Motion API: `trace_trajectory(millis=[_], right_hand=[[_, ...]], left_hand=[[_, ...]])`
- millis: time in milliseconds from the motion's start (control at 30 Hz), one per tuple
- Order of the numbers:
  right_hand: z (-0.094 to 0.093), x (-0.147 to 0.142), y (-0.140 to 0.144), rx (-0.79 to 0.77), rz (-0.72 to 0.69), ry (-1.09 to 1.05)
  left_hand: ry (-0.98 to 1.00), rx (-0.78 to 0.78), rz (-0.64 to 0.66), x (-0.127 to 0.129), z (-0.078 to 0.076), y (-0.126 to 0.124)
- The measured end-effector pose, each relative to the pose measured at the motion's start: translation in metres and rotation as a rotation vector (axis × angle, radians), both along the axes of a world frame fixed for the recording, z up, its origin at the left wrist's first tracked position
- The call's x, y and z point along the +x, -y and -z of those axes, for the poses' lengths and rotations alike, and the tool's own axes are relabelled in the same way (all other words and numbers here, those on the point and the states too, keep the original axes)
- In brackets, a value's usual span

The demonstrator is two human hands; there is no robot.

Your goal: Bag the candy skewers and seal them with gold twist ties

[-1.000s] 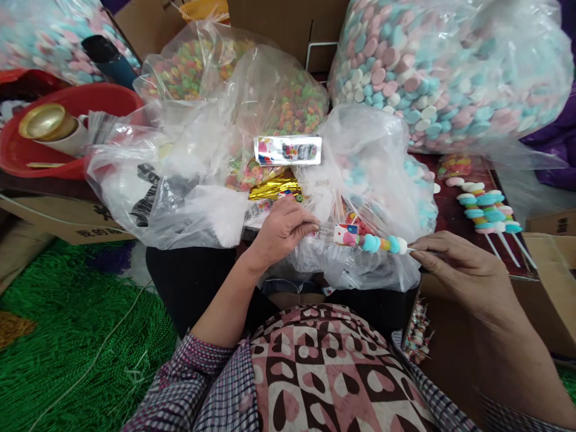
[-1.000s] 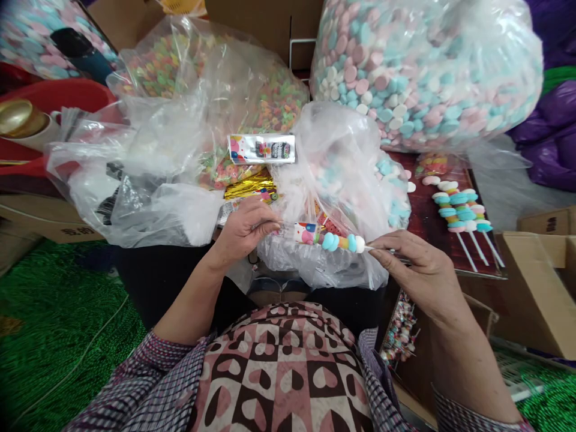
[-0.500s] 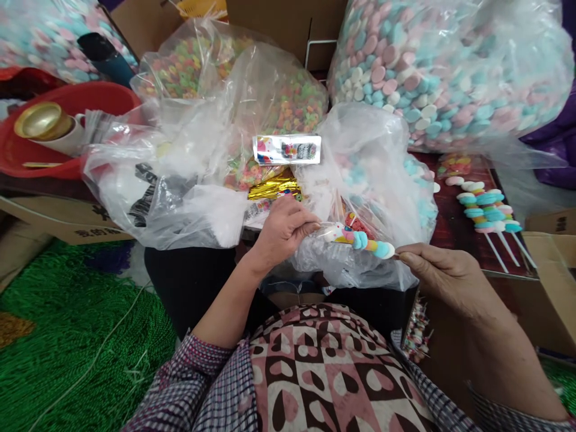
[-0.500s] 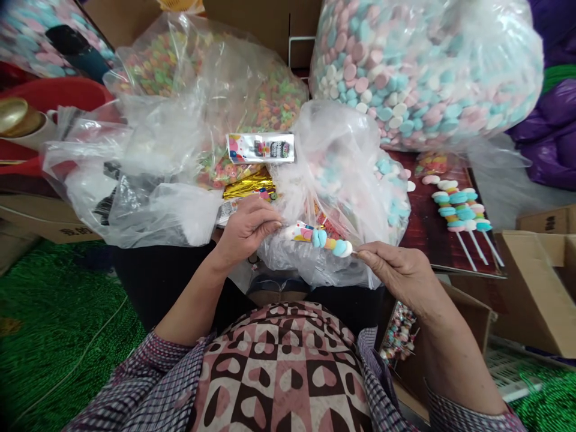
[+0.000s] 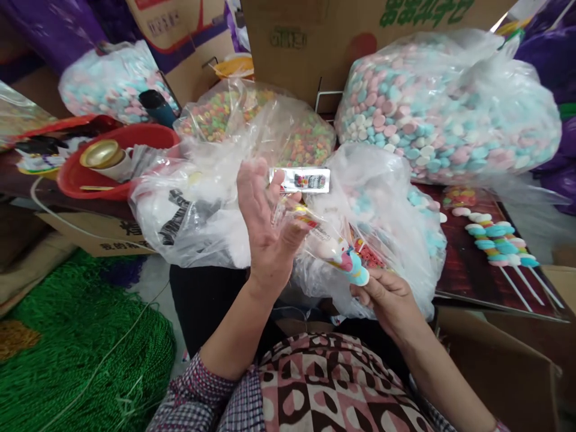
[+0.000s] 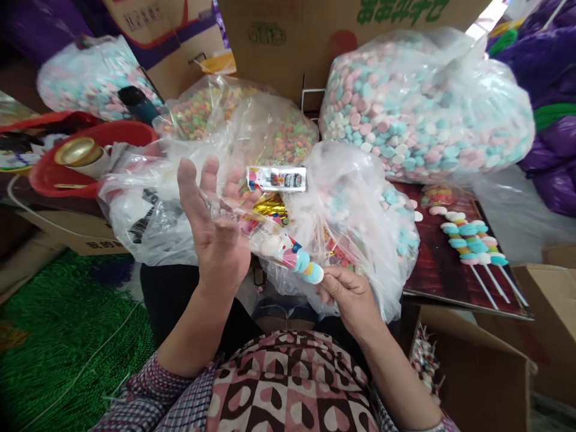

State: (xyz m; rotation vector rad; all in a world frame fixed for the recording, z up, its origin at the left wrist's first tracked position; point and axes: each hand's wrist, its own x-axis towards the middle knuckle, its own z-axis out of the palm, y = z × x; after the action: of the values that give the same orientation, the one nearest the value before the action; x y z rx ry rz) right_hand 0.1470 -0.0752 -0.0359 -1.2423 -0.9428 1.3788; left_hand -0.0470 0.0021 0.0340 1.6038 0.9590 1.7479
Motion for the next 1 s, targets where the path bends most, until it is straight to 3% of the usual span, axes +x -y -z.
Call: trace_trajectory(millis=[133,233,300,467,667,800,1000], right_hand=[[-0.001,-0.023,-0.008,-0.008,-0.03,-0.132],[-0.002,-0.031,-0.01,-0.02,-0.057,-0.158],[-0.002,-0.035,-0.01,-0.038,-0.07,-0.159],[-0.002,-0.046,-0.009,-0.07,-0.091,-0.123],[0.001,-0.05,-0.012,-0.075,-0.006,-0.018],[0.004,-0.049,-0.013,-0.007,0.049,0.13],[0.012,-0.048,-0.01,-0.021,0.024,0.034]], left_hand=[[0.065,-0.116,0.168,0.001,-0.004,0.002],[0.216,-0.229,0.339,0.002,0.0,0.003],[0.345,-0.312,0.388,0.004,0.005,0.003],[0.653,-0.456,0.404,0.011,0.015,-0.001],[0.773,-0.61,0.384,0.009,0.025,-0.008],[0.794,-0.635,0.392,0.012,0.033,-0.009],[0.683,-0.695,0.516,0.01,0.039,-0.006]])
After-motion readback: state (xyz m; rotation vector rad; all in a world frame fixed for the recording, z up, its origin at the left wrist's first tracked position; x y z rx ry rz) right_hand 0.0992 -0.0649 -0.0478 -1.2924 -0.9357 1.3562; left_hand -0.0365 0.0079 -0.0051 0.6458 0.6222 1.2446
